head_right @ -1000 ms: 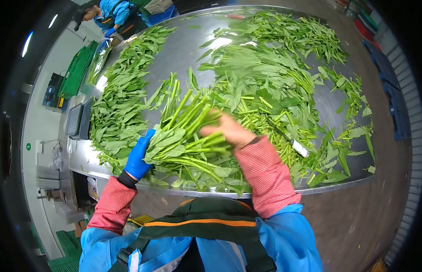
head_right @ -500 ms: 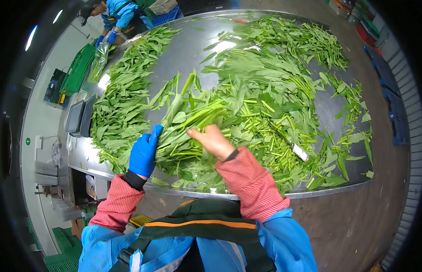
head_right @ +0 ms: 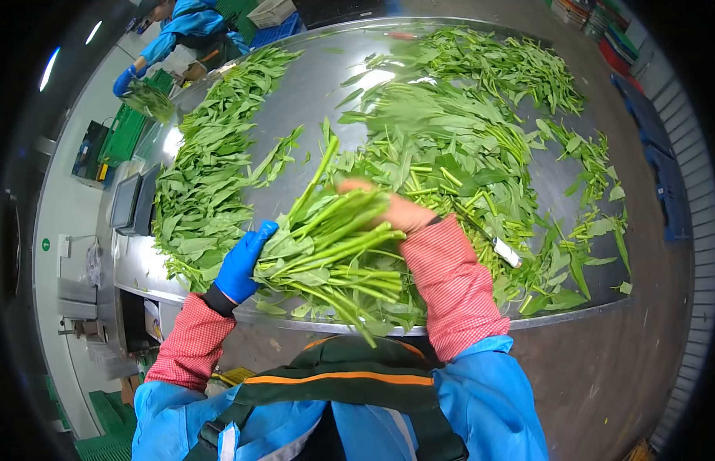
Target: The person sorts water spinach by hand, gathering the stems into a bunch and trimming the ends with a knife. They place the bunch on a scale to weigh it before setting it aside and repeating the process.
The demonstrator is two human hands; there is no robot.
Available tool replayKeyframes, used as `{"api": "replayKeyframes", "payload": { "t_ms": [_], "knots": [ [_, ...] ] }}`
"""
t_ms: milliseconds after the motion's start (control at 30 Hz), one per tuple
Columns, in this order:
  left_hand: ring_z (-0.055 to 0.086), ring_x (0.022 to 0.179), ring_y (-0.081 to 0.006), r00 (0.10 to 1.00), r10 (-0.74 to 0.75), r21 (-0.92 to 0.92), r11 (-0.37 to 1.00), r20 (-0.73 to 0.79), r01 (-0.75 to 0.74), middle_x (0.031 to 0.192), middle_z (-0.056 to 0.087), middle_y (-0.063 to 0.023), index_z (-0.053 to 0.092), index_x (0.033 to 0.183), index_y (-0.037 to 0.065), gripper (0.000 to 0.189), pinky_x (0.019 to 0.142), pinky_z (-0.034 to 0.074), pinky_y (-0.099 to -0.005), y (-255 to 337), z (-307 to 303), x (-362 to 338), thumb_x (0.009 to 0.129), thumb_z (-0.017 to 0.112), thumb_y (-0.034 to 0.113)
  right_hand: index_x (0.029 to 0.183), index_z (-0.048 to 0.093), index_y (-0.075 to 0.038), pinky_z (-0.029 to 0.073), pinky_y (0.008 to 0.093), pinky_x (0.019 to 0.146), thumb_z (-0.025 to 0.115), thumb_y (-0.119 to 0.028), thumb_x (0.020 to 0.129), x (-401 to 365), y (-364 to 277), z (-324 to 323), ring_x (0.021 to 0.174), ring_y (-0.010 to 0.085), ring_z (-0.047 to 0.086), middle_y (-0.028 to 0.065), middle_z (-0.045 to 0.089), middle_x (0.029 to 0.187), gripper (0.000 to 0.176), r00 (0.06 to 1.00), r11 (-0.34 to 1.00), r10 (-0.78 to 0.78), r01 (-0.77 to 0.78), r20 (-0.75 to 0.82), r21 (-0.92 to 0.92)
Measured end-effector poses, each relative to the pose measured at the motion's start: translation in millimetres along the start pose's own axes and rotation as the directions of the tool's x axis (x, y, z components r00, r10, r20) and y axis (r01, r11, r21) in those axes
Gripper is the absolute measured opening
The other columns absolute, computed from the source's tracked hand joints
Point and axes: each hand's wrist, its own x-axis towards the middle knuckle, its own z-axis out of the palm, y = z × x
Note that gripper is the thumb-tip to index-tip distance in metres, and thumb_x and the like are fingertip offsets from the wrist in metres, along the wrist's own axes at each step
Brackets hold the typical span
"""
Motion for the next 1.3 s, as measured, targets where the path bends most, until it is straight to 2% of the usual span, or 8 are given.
{"api": "replayKeyframes", "payload": {
  "t_ms": [200,467,600,700,767,833,1033,1300],
  "knots": [
    [0.053,0.085,-0.0354,0.986,-0.085,0.143,0.988,0.146,0.063,0.092,0.051,-0.0130,0.030,0.143,0.020,0.096,0.071,0.045,-0.0412,-10,-16,-21,0.058,0.060,-0.013,0.100,0.061,-0.007,0.041,0.0173,0.047,0.063,-0.017,0.083,-33,-22,-56,0.053,0.0034,0.050,0.0000,0.057,0.077,0.020,0.976,0.902,-0.024,0.116,-0.218,0.416],
    [0.056,0.083,-0.0322,0.984,0.015,0.508,0.855,0.179,-0.105,0.094,0.057,-0.0124,0.042,0.135,0.019,0.071,0.071,0.047,-0.0400,1,-12,4,0.071,0.059,-0.006,0.114,0.058,0.000,0.046,0.0370,0.087,0.065,-0.041,0.082,20,-25,31,0.097,0.0266,0.060,0.0171,0.062,0.108,0.052,0.948,0.600,0.247,0.012,0.200,-0.800],
    [0.056,0.076,-0.0285,0.992,0.067,0.500,0.859,0.103,-0.109,0.086,0.055,-0.0098,0.042,0.134,0.020,0.064,0.065,0.047,-0.0393,-8,-20,-2,0.075,0.057,0.001,0.112,0.059,-0.005,0.042,0.0181,0.049,0.063,-0.018,0.085,-11,-49,6,0.059,0.0055,0.053,-0.0010,0.060,0.075,0.031,0.974,0.989,0.068,-0.094,-0.215,-0.117],
    [0.056,0.072,-0.0264,0.994,0.104,0.474,0.875,0.020,-0.101,0.080,0.053,-0.0081,0.042,0.134,0.022,0.063,0.061,0.047,-0.0383,-25,-20,-18,0.076,0.056,0.003,0.115,0.059,-0.005,0.047,0.0248,0.054,0.065,-0.025,0.083,-46,-25,-69,0.062,0.0109,0.055,0.0036,0.058,0.077,0.038,0.984,0.809,-0.173,0.122,0.036,0.575],
    [0.056,0.072,-0.0262,0.992,0.128,0.475,0.872,0.015,-0.120,0.080,0.054,-0.0079,0.042,0.134,0.023,0.063,0.061,0.047,-0.0378,-26,-20,-20,0.075,0.056,0.003,0.116,0.060,-0.004,0.049,0.0311,0.070,0.068,-0.032,0.080,-39,-1,-71,0.080,0.0194,0.059,0.0112,0.062,0.090,0.046,0.997,0.938,0.057,-0.038,0.044,-0.344],
    [0.056,0.072,-0.0260,0.986,0.161,0.498,0.852,0.039,-0.159,0.082,0.054,-0.0078,0.043,0.134,0.023,0.064,0.060,0.047,-0.0372,-25,-21,-16,0.075,0.056,0.002,0.126,0.051,-0.001,0.040,0.0378,0.098,0.070,-0.044,0.075,-27,-25,-42,0.114,0.0304,0.053,0.0219,0.057,0.118,0.069,0.900,0.300,0.405,-0.301,-0.165,-0.905],
    [0.059,0.083,-0.0296,0.971,0.149,0.487,0.844,0.185,-0.222,0.098,0.061,-0.0097,0.051,0.124,0.019,0.051,0.071,0.048,-0.0390,-4,-22,8,0.076,0.058,0.003,0.138,0.037,-0.005,0.039,0.0354,0.099,0.068,-0.025,0.077,12,-36,30,0.114,0.0252,0.049,0.0153,0.054,0.122,0.070,0.973,0.858,0.208,-0.132,0.101,-0.496],
    [0.059,0.084,-0.0289,0.988,0.115,0.499,0.853,0.102,-0.151,0.099,0.062,-0.0093,0.054,0.122,0.019,0.049,0.072,0.048,-0.0384,-8,-27,-11,0.075,0.059,0.005,0.101,0.060,-0.005,0.038,0.0196,0.059,0.056,-0.026,0.091,-29,-37,-54,0.060,0.0093,0.047,-0.0016,0.051,0.063,0.025,0.985,0.922,0.040,0.028,-0.166,0.385]
  ]
}}
